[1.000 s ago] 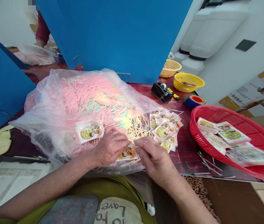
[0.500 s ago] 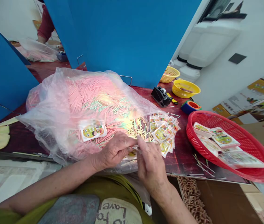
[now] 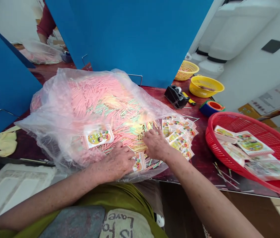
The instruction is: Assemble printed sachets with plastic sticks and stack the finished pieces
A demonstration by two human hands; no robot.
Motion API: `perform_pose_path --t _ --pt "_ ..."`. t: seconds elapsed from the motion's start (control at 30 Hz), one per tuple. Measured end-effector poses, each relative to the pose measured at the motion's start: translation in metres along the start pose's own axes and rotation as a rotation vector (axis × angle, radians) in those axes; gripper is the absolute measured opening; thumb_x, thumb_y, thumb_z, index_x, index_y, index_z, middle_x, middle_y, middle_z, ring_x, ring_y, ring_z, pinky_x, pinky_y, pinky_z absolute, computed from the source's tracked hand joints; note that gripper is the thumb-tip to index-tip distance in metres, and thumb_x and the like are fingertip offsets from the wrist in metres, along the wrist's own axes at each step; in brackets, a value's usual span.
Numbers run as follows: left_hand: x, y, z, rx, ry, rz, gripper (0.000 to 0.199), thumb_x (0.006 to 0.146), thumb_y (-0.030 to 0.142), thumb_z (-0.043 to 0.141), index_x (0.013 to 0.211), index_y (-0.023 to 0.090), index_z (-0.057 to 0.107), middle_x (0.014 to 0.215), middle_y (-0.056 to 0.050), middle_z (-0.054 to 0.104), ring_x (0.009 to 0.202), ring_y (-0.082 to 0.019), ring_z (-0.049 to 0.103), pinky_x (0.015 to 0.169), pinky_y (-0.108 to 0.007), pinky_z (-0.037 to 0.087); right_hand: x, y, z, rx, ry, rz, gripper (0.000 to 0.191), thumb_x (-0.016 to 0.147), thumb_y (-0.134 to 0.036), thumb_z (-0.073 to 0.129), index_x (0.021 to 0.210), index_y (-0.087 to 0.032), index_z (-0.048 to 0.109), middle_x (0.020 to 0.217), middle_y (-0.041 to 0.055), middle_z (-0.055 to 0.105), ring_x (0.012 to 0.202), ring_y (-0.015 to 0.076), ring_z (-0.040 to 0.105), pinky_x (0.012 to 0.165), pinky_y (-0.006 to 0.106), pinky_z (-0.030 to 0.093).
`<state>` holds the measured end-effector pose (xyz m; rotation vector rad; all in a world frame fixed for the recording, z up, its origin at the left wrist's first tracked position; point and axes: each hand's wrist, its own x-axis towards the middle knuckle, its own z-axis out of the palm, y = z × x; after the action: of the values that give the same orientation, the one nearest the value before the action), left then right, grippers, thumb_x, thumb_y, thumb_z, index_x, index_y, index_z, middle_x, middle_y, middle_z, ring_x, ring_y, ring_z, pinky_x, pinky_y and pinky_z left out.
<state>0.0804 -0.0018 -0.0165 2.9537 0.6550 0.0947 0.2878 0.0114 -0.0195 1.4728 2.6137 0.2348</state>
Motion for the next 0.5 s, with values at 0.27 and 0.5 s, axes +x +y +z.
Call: perform_pose_path --t 0.27,0.5 --pt "0.0 -0.003 0.0 -0.064 -0.012 -0.032 0.018 0.083 0.032 0.053 0.082 0.018 0.064 0.091 -0.005 0.062 0.09 -0.024 0.05 0.079 -0.045 0.031 -0.002 0.018 0.004 -0.206 0.02 -0.041 0.019 0.083 -0.01 0.041 0.087 -0.015 0.059 0.094 0.0096 0.059 0.098 0.0265 0.048 0.095 0.05 0.025" --pt "0.036 -0.021 -0.019 -0.468 0.258 -0.27 0.026 0.086 0.035 0.046 0.089 0.014 0.061 0.094 -0.01 0.061 0.094 -0.024 0.052 0.082 -0.039 0.038 -0.003 0.039 -0.033 0.303 0.006 0.184 0.016 0.083 -0.012 0.036 0.084 -0.015 0.052 0.075 0.0067 0.059 0.074 0.0194 0.054 0.078 0.039 0.042"
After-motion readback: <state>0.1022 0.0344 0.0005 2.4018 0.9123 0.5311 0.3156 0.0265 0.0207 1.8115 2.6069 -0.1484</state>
